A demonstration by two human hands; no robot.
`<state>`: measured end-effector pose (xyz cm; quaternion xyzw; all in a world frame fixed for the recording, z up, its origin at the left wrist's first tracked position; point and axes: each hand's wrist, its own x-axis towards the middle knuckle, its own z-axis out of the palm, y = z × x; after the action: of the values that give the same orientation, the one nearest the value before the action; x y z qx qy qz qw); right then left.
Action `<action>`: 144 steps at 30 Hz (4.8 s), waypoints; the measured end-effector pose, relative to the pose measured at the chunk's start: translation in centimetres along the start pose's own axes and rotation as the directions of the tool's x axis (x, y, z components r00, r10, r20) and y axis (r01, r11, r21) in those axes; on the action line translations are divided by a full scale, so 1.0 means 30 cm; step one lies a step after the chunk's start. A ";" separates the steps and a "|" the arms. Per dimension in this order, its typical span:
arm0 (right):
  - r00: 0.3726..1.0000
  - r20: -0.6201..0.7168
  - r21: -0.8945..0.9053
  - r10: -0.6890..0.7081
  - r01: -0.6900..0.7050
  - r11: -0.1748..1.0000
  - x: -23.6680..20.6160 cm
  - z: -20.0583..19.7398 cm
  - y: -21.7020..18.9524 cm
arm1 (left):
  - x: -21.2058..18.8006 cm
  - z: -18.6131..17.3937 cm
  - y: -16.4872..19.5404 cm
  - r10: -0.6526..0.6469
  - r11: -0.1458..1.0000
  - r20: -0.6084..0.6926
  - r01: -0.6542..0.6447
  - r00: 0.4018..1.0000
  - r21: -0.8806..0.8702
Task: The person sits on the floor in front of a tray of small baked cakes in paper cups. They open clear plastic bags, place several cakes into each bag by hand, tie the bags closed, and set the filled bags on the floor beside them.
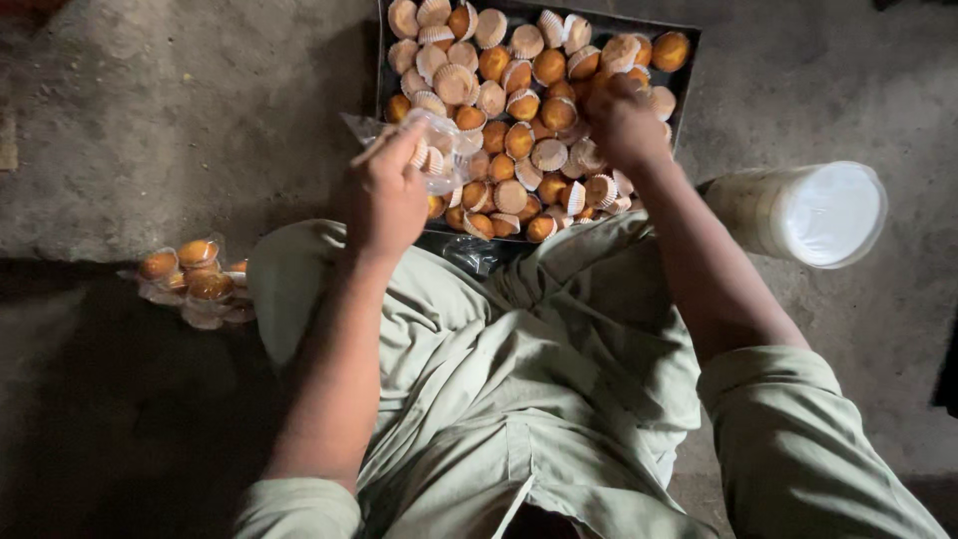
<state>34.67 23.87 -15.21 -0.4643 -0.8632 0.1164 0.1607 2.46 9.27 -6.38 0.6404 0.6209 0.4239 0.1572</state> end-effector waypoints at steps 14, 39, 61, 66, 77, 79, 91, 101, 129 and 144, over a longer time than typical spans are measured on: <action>0.912 0.049 0.307 0.406 -0.401 0.863 -0.198 -0.049 0.027 | 0.052 0.034 0.014 -0.016 0.998 0.068 0.020 0.998 -0.062; 0.963 -0.032 0.294 0.268 -0.247 0.923 -0.162 -0.026 -0.190 | 0.000 0.050 0.034 0.015 0.998 0.021 -0.013 1.000 -0.067; 0.980 -0.146 0.375 -0.132 0.178 0.910 -0.300 -0.329 -0.616 | -0.022 0.062 0.188 0.054 0.928 0.424 0.112 0.904 -0.356; 0.944 0.308 0.175 -0.117 0.065 0.982 -0.279 -0.430 -0.607 | -0.048 0.087 0.275 0.042 0.958 0.513 0.111 0.858 -0.264; 0.838 0.501 -0.195 -0.218 0.354 0.915 -0.380 -0.314 -0.345 | -0.064 0.190 0.518 0.124 0.966 0.525 0.019 0.842 -0.258; 0.900 0.433 -0.105 -0.043 0.097 0.990 -0.464 -0.325 -0.317 | -0.074 0.233 0.575 0.128 0.959 0.547 0.038 0.827 -0.282; 0.775 0.048 -0.592 0.630 -0.486 0.643 -0.990 -0.285 -0.312 | -0.495 0.541 0.933 0.464 0.794 0.419 -0.157 0.780 -0.587; 0.848 0.162 0.398 0.505 -0.525 0.753 -1.140 -0.300 -0.297 | -0.341 0.550 0.875 0.747 0.632 0.583 -0.615 0.320 -0.471; 0.849 0.279 0.639 0.449 -0.513 0.573 -0.964 -0.406 -0.492 | -0.527 0.283 0.510 0.210 0.976 0.498 -0.207 0.841 -0.063; 0.526 0.819 0.400 -0.228 -0.809 -0.431 -0.864 -0.495 -0.697 | -0.779 -0.105 0.499 -0.214 0.812 0.779 0.550 0.590 -0.194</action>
<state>37.81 -8.43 1.40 -0.3325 -0.1585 0.9251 0.0919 13.10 -16.13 -1.75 0.5517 0.5265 0.2112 0.6114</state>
